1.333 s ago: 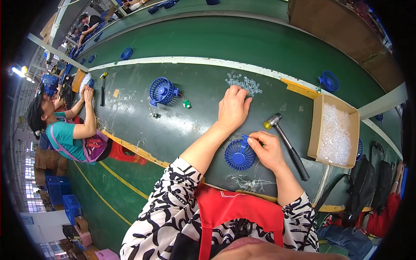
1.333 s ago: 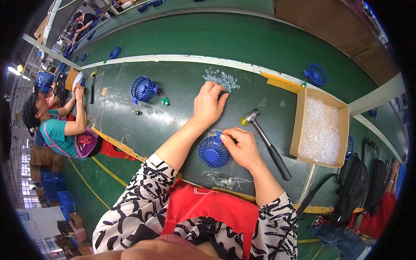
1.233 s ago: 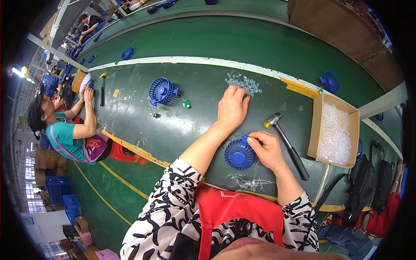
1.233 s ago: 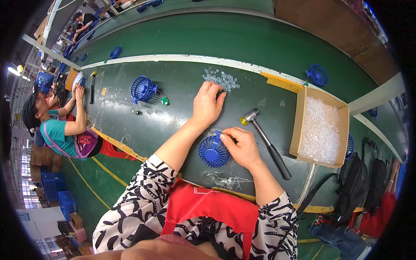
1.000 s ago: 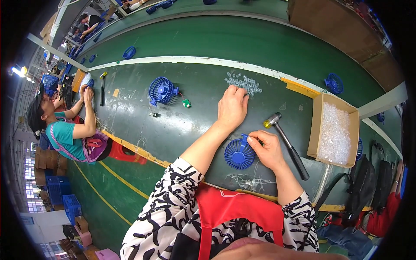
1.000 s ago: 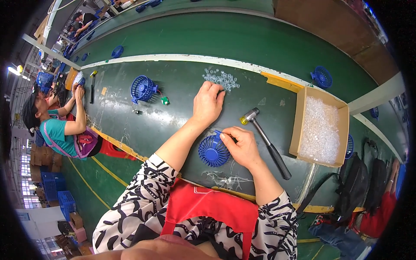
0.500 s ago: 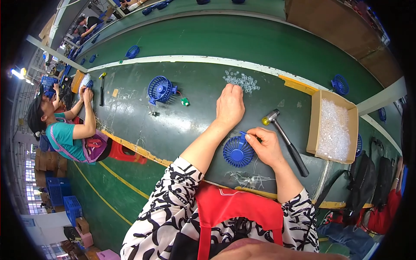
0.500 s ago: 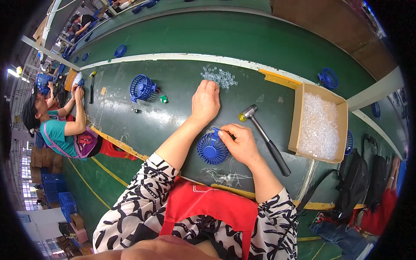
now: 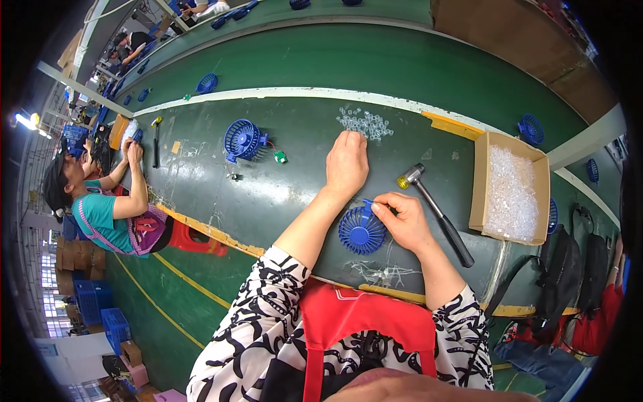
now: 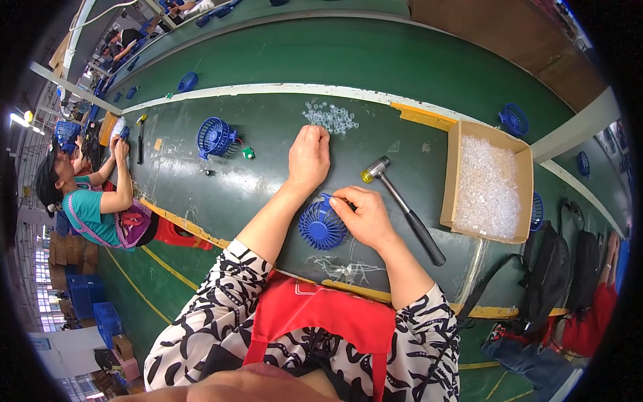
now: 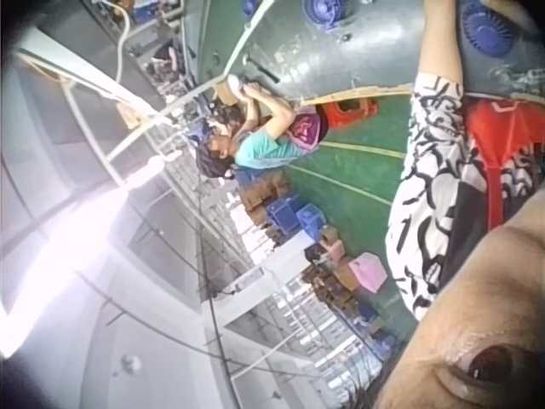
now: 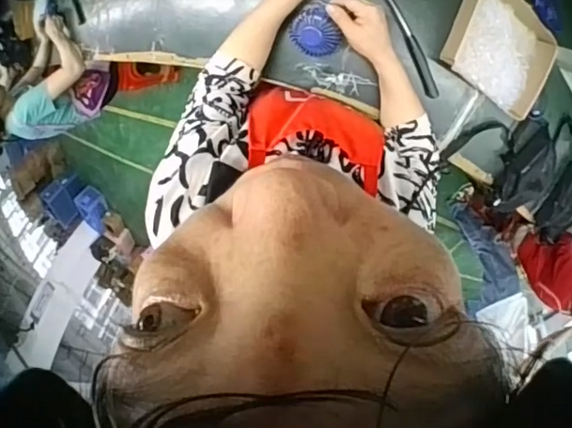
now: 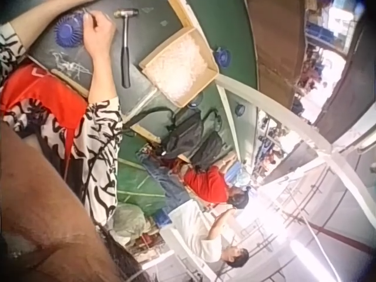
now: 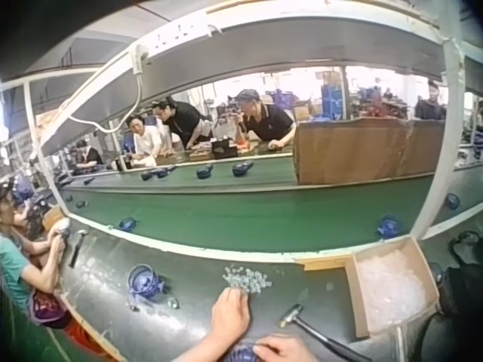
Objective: The person assembles portable fans by inserting small plastic parts into fan covers by hand, tapping them into place with a mallet, and placing the assembled fan parts onto a conveyor belt.
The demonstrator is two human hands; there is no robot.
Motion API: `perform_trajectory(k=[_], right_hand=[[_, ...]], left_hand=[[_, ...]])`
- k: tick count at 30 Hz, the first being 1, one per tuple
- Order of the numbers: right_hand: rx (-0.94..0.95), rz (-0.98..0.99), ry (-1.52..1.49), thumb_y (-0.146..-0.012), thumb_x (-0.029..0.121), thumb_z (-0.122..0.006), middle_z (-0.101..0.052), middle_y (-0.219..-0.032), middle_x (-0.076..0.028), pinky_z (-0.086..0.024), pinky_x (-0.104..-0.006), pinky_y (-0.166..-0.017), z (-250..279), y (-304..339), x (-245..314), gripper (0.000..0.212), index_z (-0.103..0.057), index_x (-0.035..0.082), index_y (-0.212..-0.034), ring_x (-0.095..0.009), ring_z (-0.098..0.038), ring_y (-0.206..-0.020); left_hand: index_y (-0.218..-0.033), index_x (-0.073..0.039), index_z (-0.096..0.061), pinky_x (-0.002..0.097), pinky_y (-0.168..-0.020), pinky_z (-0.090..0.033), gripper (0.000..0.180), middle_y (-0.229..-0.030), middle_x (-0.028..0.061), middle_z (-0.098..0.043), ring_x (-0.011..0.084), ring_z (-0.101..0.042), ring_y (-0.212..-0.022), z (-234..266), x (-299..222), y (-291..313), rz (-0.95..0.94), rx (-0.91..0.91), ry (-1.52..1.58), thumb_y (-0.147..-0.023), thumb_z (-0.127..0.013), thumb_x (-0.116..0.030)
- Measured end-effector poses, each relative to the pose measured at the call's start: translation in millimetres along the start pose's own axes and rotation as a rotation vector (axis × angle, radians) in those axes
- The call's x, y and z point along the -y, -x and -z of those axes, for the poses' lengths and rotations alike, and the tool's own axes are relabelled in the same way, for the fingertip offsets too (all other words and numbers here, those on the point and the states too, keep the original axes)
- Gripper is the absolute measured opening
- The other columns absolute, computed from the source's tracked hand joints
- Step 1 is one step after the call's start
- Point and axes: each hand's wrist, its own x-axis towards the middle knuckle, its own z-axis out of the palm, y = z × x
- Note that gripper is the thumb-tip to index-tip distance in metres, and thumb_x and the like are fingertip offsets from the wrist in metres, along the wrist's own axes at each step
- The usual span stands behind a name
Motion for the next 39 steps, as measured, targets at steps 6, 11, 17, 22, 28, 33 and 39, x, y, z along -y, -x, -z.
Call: perform_trajectory(k=[6,11,17,22,28,33,39], right_hand=[[-0.002,-0.052,-0.069,-0.088,0.011,-0.068,-0.068,-0.080,-0.010,-0.049,-0.0293,-0.066,1.0,0.8,-1.9,0.014,-0.068,-0.003,-0.093,-0.017,-0.063,-0.073],[0.026,-0.096,-0.169,-0.092,0.011,-0.067,-0.065,-0.080,-0.001,-0.046,-0.0234,-0.065,-0.8,4.0,-4.8,0.015,-0.069,-0.003,-0.097,-0.007,-0.057,-0.073],[0.004,-0.210,-0.269,-0.092,0.015,-0.066,-0.063,-0.074,-0.001,-0.045,-0.0246,-0.061,-1.9,2.4,-4.4,0.016,-0.069,-0.002,-0.094,-0.007,-0.056,-0.068],[0.048,-0.237,-0.322,-0.094,0.015,-0.064,-0.065,-0.080,0.002,-0.047,-0.0221,-0.065,7.5,-3.8,-3.3,0.019,-0.070,-0.001,-0.101,-0.005,-0.057,-0.072],[0.065,-0.240,-0.492,-0.095,0.015,-0.064,-0.067,-0.086,0.001,-0.048,-0.0209,-0.072,5.4,-1.8,-9.7,0.019,-0.070,-0.002,-0.099,-0.005,-0.058,-0.078],[0.072,-0.246,-0.498,-0.095,0.017,-0.064,-0.066,-0.083,0.002,-0.047,-0.0207,-0.068,5.5,-1.8,-7.4,0.020,-0.070,-0.002,-0.097,-0.004,-0.057,-0.075],[0.055,-0.276,-0.433,-0.094,0.017,-0.065,-0.063,-0.078,0.003,-0.043,-0.0205,-0.061,4.2,-5.6,-2.8,0.018,-0.070,0.000,-0.096,-0.004,-0.053,-0.069]], left_hand=[[-0.104,-0.002,-0.061,0.0371,-0.072,-0.052,0.014,-0.092,0.0158,-0.062,0.0310,-0.064,-0.079,4.5,0.7,2.8,0.166,-0.115,0.260,-0.090,-0.059,-0.002],[-0.109,0.000,-0.066,0.0242,-0.065,-0.048,0.019,-0.087,0.0024,-0.063,0.0084,-0.056,-0.072,25.3,1.3,29.1,0.568,0.012,0.656,-0.094,-0.064,-0.010],[-0.107,0.001,-0.067,0.0202,-0.058,-0.045,0.017,-0.086,0.0056,-0.068,0.0076,-0.055,-0.066,59.6,-14.2,56.1,0.935,0.213,1.105,-0.091,-0.065,-0.005],[-0.105,-0.001,-0.066,0.0208,-0.062,-0.046,0.015,-0.087,0.0068,-0.069,0.0090,-0.057,-0.069,80.6,-28.8,48.2,1.011,0.319,1.355,-0.091,-0.065,-0.005],[-0.104,-0.001,-0.067,0.0235,-0.070,-0.050,0.014,-0.088,0.0074,-0.069,0.0109,-0.060,-0.073,81.4,-24.8,52.4,1.004,0.460,1.373,-0.091,-0.066,-0.005],[-0.103,-0.001,-0.069,0.0238,-0.071,-0.051,0.014,-0.089,0.0078,-0.071,0.0111,-0.063,-0.076,82.3,-29.9,54.2,0.979,0.440,1.310,-0.090,-0.067,-0.006],[-0.103,-0.001,-0.070,0.0234,-0.071,-0.051,0.015,-0.090,0.0079,-0.072,0.0111,-0.065,-0.078,87.3,-29.6,50.9,0.888,0.446,1.148,-0.090,-0.068,-0.006]])
